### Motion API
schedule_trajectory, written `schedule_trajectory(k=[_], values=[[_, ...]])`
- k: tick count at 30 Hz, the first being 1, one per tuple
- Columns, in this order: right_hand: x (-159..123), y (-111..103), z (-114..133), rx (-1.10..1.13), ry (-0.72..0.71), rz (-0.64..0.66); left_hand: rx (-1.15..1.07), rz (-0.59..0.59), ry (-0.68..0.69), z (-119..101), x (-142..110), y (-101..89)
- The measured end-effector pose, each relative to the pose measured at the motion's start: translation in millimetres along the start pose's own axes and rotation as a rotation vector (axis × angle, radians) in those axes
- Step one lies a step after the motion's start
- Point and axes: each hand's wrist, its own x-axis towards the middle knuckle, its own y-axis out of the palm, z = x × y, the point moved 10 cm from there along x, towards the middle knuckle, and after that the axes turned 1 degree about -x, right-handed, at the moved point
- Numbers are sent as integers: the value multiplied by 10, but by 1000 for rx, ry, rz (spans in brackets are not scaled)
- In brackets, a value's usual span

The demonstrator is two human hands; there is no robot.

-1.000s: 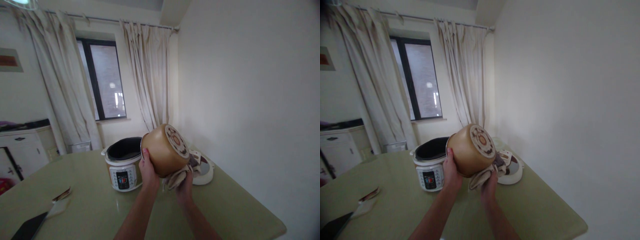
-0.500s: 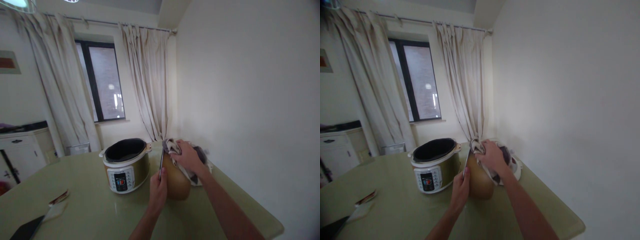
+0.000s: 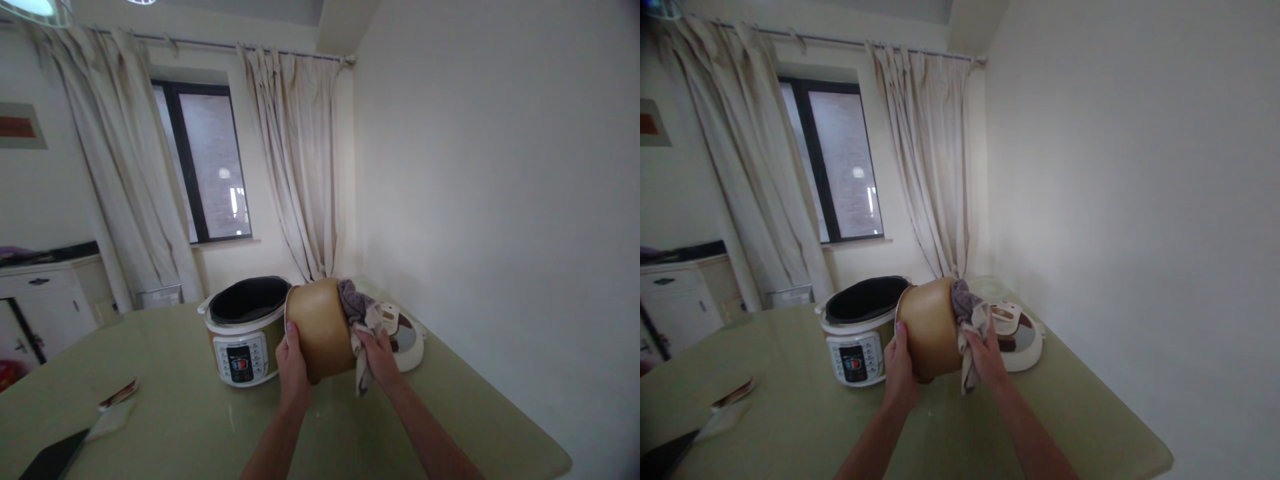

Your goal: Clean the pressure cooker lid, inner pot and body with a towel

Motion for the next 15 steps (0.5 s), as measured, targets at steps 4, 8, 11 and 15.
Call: schedule_trajectory(k=[4, 8, 11, 15], values=[[-16, 44, 286, -27, -155, 91, -6, 71, -78, 124, -2, -28], [541, -82, 495, -120, -215, 47, -55, 87, -94, 33, -97, -6], [462, -134, 322, -126, -170, -25, -73, 93, -17, -196, -77, 85], [-343, -102, 292, -170, -287, -141, -16, 151, 28, -305, 0, 235]])
